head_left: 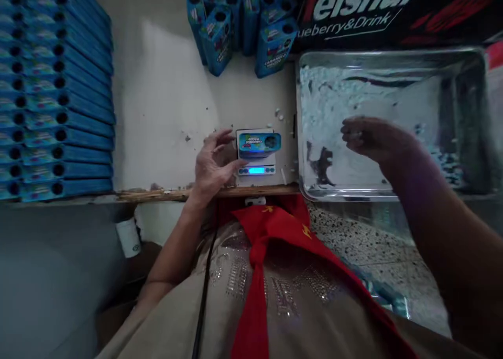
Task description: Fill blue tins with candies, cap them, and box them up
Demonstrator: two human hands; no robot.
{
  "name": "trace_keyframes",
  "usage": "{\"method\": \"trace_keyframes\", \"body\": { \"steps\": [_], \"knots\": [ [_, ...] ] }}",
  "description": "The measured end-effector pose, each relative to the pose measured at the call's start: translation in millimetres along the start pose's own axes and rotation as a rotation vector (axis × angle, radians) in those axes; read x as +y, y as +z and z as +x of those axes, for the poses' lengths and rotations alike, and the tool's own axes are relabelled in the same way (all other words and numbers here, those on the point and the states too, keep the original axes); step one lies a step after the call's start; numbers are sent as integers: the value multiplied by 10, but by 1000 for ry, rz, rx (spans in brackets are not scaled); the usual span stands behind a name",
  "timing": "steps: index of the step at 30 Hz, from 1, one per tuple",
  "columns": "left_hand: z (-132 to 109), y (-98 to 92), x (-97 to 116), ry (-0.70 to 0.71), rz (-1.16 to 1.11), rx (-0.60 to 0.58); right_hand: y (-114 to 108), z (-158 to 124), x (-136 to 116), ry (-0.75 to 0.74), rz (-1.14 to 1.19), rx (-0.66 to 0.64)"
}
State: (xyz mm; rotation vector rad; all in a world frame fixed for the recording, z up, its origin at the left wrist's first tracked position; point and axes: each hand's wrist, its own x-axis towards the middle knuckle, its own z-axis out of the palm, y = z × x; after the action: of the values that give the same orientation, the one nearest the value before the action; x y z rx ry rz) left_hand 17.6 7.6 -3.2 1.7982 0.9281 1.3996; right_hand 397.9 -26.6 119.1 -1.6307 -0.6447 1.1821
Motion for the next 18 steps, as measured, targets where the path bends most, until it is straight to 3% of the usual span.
{"method": "trace_keyframes", "body": {
  "steps": [3, 7, 9, 10, 12, 14, 15, 18],
  "knots": [
    [92, 146, 17, 10, 33, -37, -402, -78, 7, -135, -130, 133],
    [236, 232, 182, 61, 117, -124, -1234, -97, 47, -464, -484, 281],
    [339, 245, 325, 121, 214, -152, -1451, -121, 106, -503, -738, 372],
    [406, 258, 410, 166, 274, -162, -1455, -145, 143, -515, -838, 420],
    [573, 328, 603, 290, 390, -193, -1254, -210, 222, -568, -859, 481],
    [767, 479, 817, 467, 471, -221, -849, -262, 301, -633, -565, 419],
    [863, 589, 924, 564, 503, -227, -615, -267, 336, -608, -329, 310],
    [1089, 1000, 1182, 763, 589, -255, 6, -174, 424, -352, 283, -62]
  ]
}}
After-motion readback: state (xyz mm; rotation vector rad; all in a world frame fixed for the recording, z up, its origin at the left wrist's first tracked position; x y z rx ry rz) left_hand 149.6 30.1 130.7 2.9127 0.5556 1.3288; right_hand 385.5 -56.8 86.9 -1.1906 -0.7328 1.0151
